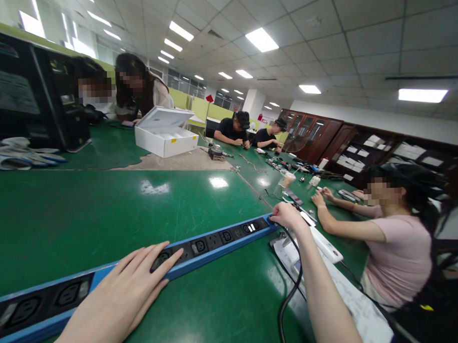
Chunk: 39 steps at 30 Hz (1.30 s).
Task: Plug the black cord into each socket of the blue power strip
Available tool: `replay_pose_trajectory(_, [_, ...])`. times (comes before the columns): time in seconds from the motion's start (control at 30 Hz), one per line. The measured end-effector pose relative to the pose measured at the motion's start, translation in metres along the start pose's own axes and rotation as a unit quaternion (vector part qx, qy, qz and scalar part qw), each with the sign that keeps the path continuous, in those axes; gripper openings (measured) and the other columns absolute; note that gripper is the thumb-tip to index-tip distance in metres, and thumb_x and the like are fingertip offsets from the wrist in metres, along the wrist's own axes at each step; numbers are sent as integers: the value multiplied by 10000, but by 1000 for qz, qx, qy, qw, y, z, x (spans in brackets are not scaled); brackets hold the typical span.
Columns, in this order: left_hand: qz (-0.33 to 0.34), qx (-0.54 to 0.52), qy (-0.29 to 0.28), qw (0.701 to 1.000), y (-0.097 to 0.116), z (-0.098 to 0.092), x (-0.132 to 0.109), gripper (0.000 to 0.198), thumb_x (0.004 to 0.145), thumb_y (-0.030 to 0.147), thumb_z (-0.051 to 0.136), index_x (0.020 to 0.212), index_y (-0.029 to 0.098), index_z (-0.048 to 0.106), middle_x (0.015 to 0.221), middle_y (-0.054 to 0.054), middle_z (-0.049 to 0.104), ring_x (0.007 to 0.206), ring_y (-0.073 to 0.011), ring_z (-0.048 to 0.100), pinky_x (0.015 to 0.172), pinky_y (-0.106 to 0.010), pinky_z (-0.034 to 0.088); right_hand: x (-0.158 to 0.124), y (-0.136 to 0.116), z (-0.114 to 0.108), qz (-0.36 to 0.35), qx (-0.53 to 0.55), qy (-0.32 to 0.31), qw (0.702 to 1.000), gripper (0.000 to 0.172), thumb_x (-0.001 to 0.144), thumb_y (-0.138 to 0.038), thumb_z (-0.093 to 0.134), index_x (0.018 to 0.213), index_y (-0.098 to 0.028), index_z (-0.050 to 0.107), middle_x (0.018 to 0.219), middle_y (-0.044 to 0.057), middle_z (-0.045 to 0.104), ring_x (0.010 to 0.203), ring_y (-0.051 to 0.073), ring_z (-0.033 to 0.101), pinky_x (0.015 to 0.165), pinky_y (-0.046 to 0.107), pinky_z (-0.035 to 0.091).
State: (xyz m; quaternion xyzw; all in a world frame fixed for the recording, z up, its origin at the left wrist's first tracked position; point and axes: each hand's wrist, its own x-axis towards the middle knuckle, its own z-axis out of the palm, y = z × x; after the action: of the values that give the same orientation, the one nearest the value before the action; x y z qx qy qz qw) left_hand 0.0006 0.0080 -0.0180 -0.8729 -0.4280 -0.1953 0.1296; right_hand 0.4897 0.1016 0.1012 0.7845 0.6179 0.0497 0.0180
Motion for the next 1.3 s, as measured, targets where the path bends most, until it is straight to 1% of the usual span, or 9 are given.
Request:
replay_pose_trajectory(0.27, [-4,-3,-6,1000,2,-3,1,623,980,460,496,1573,429,306,1506,-54,533,1352,-301,521,1112,-497,441,-7,-2,3,17,4,8,1000,242,773,-414,760,922,-224,764,975,83,750,884,195,699,708,233,449])
replay_pose_trajectory(0.47, [-4,3,-5,1000,1,-1,1,634,977,449,502,1577,421,300,1517,-55,523,1350,-306,521,1105,-489,440,-4,-2,4,-3,-21,15,1000,204,762,-378,753,900,-228,759,960,95,747,896,218,702,713,254,450])
replay_pose_trajectory(0.67, [-8,-2,-11,1000,-2,7,0,645,973,457,504,1579,437,283,1523,-36,519,1360,-305,511,1117,-498,419,10,5,6,-12,3,-21,1000,199,743,-389,764,836,-213,769,868,82,747,815,202,698,683,242,444])
replay_pose_trajectory(0.9, [-10,-23,-7,1000,-7,14,1,607,966,458,516,1550,451,352,1510,-35,532,1326,-306,540,1106,-486,425,5,6,6,-46,-7,-14,999,189,778,-383,763,852,-209,757,903,75,749,847,195,692,686,231,429])
replay_pose_trajectory(1.0, [-15,-31,-3,999,-6,14,0,601,966,459,516,1546,460,357,1502,-27,542,1323,-301,544,1105,-480,425,0,6,0,-54,-24,-23,998,182,809,-364,740,875,-194,735,921,85,744,852,203,685,681,239,414])
replay_pose_trajectory(1.1, [-14,-39,2,999,-6,15,-1,603,962,469,520,1545,452,364,1505,-23,542,1336,-299,534,1108,-469,421,-6,14,-13,-69,-15,-26,997,196,835,-369,723,907,-187,712,908,85,737,825,203,674,659,245,404])
replay_pose_trajectory(1.17, [-14,-38,-3,999,-7,17,-2,614,960,486,519,1550,451,354,1515,-25,532,1349,-299,521,1105,-469,422,-9,24,-23,-67,4,5,998,207,871,-387,689,935,-191,707,906,84,733,819,201,668,662,246,408])
replay_pose_trajectory(1.23, [-14,-35,-12,999,-8,19,-2,627,955,510,518,1555,447,345,1526,-32,518,1354,-299,514,1102,-470,421,-11,36,-29,-34,20,37,999,207,900,-383,658,960,-191,708,915,90,733,830,203,669,682,247,418])
replay_pose_trajectory(1.3, [-12,-36,-16,999,-10,22,-1,630,952,517,519,1554,441,349,1533,-34,511,1351,-299,515,1101,-468,419,-12,48,-29,7,23,45,999,183,900,-349,660,964,-185,709,922,101,733,849,210,674,706,250,428])
